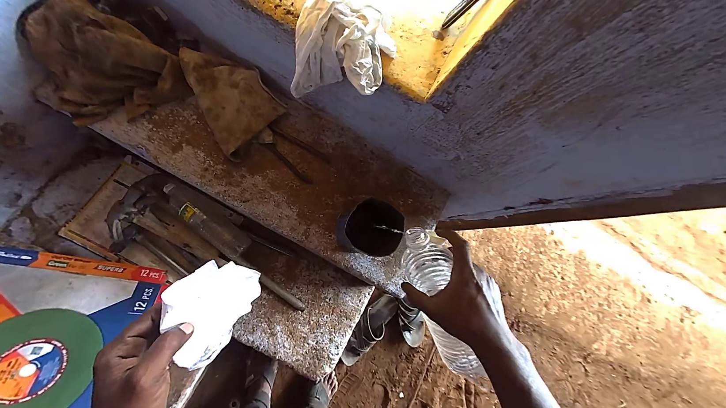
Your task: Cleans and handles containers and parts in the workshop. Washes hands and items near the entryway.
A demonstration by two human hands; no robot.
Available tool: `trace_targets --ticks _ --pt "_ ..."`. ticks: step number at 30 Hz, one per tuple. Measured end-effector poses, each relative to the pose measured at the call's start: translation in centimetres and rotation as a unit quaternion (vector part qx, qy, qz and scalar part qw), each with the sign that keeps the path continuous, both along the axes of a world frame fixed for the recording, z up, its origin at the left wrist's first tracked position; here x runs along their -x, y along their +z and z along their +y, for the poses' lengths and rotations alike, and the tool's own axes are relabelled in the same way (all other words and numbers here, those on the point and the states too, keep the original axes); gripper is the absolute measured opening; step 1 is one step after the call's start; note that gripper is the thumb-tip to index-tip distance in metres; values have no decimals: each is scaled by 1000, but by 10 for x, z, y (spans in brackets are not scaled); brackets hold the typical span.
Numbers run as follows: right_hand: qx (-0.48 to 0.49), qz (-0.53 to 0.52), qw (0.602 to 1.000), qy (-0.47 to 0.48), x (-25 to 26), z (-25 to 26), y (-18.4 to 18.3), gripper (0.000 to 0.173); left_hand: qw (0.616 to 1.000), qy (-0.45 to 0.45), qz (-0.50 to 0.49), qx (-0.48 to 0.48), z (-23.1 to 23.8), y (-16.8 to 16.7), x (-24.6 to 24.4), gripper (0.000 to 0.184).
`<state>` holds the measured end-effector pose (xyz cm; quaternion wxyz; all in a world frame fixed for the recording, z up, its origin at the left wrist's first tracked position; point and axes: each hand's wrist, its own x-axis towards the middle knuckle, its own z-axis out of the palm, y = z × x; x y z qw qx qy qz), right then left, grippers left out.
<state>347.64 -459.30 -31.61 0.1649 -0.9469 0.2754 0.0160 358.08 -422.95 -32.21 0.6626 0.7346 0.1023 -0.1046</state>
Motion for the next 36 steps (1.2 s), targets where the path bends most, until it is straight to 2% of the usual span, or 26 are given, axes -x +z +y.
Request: trace_targets --ticks 5,12,18,24,28,30,32,34,36 --pt "-18 -140 989 -39 15 11 -8 101 999 3 -22 45 -22 5 -6 21" --pt "-55 -223 970 -85 49 37 -12 101 991 -15 -48 122 -72 30 -18 23" --pt "-67 -248 961 -104 83 49 -15 100 979 -129 -42 150 -125 45 -22 22" --pt "-64 -239 960 -133 108 51 -14 101 975 -205 -9 82 -182 44 -35 15" --pt "-69 -241 958 -141 120 49 -12 102 957 -280 79 6 -211 33 -44 13" --pt "-66 -242 957 -144 123 46 -11 103 931 -344 99 -78 -227 29 -51 14" --pt "-57 -242 957 -147 124 45 -10 102 879 -420 41 -221 -247 23 -59 17" --pt "-54 -240 958 -145 125 44 -9 101 776 -502 -25 -382 -268 20 -65 23" --pt "-51 -240 959 -145 124 45 -8 100 640 -560 -70 -521 -287 25 -58 23"
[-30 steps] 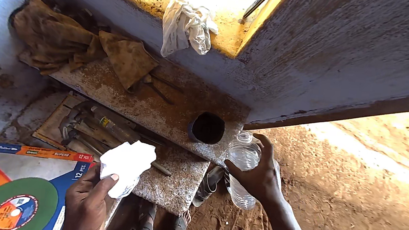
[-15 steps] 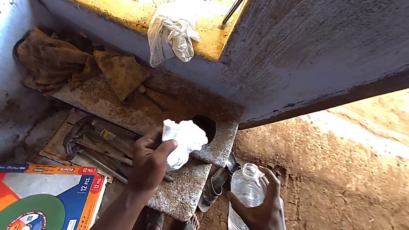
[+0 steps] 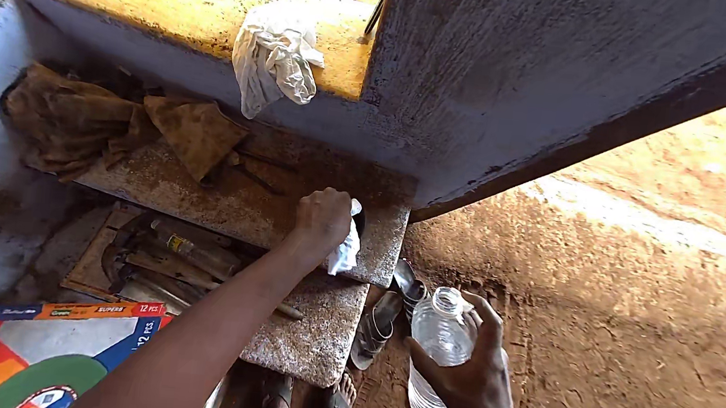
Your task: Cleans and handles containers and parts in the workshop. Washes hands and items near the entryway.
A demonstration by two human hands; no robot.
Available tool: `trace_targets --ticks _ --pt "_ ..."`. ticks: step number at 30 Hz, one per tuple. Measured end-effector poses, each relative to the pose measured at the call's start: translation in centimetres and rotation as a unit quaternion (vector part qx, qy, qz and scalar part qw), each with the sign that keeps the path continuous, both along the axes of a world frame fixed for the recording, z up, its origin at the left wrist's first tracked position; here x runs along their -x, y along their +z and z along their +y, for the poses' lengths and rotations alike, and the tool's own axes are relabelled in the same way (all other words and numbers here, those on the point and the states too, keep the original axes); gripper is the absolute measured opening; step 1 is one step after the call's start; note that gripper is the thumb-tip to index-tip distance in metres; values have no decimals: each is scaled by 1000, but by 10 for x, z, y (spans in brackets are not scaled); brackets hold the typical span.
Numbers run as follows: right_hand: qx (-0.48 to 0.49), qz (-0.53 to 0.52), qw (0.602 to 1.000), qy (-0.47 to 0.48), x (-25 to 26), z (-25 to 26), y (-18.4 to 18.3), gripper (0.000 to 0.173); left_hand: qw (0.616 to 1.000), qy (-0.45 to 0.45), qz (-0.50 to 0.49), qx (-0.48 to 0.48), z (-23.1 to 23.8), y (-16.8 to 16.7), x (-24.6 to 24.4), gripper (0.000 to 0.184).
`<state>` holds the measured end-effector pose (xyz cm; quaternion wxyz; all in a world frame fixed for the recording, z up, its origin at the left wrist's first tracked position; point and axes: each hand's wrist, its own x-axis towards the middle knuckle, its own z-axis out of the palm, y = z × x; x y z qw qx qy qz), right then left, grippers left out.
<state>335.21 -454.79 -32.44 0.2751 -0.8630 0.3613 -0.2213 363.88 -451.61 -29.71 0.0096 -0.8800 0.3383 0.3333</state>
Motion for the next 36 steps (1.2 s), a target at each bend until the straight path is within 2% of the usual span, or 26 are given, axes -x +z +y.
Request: trace_targets --ticks 2,4,5,6,8,9,10,11,13,15,16,17,20,22,25,28,30,32,34,36 --pt "3 -2 1000 4 -2 0 -1 100 994 -65 -33 -79 -9 1 9 19" --pt "3 -5 1000 5 -6 0 -2 100 996 -55 -40 -56 -4 -2 9 25" --pt "-1 -5 1000 4 -7 0 -2 100 998 -31 -47 6 6 -3 8 31" --pt "-9 -7 1000 6 -9 0 -3 100 992 -5 -57 110 20 -5 10 35" --pt "-23 -19 999 12 -11 1 -6 100 925 20 -93 368 52 -11 26 25" --pt "-31 -32 999 22 -13 3 -9 99 884 34 -72 460 65 -12 38 19" --pt "-40 -51 997 34 -15 5 -12 99 855 52 -2 515 78 -14 53 16" --pt "-48 -70 995 46 -18 8 -15 99 840 62 102 529 91 -16 67 22" --pt "-57 -107 990 65 -23 17 -16 101 832 28 271 484 112 -28 88 59" --pt "-64 -142 985 74 -30 27 -13 106 818 -16 333 469 124 -48 105 93" --pt "-73 -159 981 78 -33 32 -11 109 793 -6 352 497 127 -57 115 103" --pt "-81 -171 979 81 -36 38 -9 110 761 24 363 537 128 -62 126 109" --pt "-120 -187 968 117 -42 57 -5 108 689 122 341 628 128 -67 148 100" --pt "-176 -194 950 169 -40 64 -2 108 687 125 305 648 134 -73 144 94" --pt "-313 -220 894 233 -34 65 8 107 738 140 220 623 149 -83 141 80" --pt "-397 -253 857 209 -28 62 19 76 793 134 137 578 164 -93 139 77" --pt "-385 -244 865 209 -28 58 22 56 816 141 113 549 174 -97 137 79" --pt "-319 -203 898 225 -29 56 21 39 832 137 91 529 181 -102 136 79" --pt "-237 -163 929 234 -31 55 20 25 851 127 72 505 186 -103 136 78" --pt "-190 -137 941 242 -31 52 19 17 868 109 49 482 189 -101 136 76"
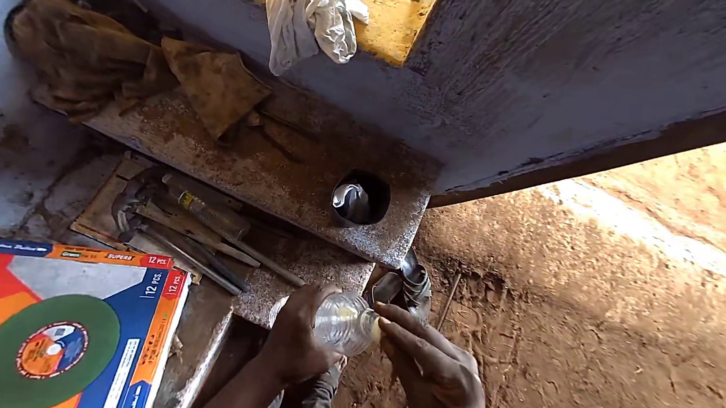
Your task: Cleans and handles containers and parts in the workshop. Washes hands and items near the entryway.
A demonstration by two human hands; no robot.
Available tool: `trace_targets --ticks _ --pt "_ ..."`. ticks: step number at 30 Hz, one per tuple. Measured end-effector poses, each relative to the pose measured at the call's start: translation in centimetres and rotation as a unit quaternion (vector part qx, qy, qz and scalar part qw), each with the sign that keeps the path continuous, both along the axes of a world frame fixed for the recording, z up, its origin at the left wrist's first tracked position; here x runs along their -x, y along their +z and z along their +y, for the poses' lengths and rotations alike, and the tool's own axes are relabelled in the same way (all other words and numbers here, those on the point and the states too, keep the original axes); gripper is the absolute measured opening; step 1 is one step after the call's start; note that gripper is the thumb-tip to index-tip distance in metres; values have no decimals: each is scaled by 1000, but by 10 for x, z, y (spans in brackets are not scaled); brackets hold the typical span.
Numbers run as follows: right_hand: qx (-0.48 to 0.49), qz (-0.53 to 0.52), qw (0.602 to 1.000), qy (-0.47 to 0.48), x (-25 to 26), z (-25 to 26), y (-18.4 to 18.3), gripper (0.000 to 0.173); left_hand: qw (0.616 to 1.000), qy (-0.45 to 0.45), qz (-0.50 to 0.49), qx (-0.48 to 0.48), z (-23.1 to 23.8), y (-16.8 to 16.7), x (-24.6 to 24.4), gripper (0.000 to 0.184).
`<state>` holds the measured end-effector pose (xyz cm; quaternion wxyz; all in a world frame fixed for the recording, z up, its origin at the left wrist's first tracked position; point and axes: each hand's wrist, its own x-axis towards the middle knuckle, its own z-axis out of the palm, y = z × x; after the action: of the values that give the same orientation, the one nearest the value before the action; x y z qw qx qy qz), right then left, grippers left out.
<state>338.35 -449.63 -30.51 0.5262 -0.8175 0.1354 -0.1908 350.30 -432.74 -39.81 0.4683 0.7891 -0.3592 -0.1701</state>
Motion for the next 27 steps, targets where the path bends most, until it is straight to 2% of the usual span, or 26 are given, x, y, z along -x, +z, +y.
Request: trace_targets --ticks 4,6,9,14,18,27 --pt "29 25 998 41 3 -14 -1 12 998 -18 -32 -44 4 6 2 73" --pt "35 48 997 45 5 -15 -2 20 997 -22 -34 -71 5 11 2 74" --pt "48 59 997 -4 6 -8 -7 28 994 -18 -43 -97 6 17 3 74" --pt "93 54 994 -20 7 -4 -9 22 988 -25 -43 -143 7 24 2 77" --pt "120 58 991 9 7 -4 -13 17 985 -34 -55 -158 11 22 1 78" --pt "142 68 985 71 5 -13 -9 18 982 -44 -65 -173 13 26 2 76"
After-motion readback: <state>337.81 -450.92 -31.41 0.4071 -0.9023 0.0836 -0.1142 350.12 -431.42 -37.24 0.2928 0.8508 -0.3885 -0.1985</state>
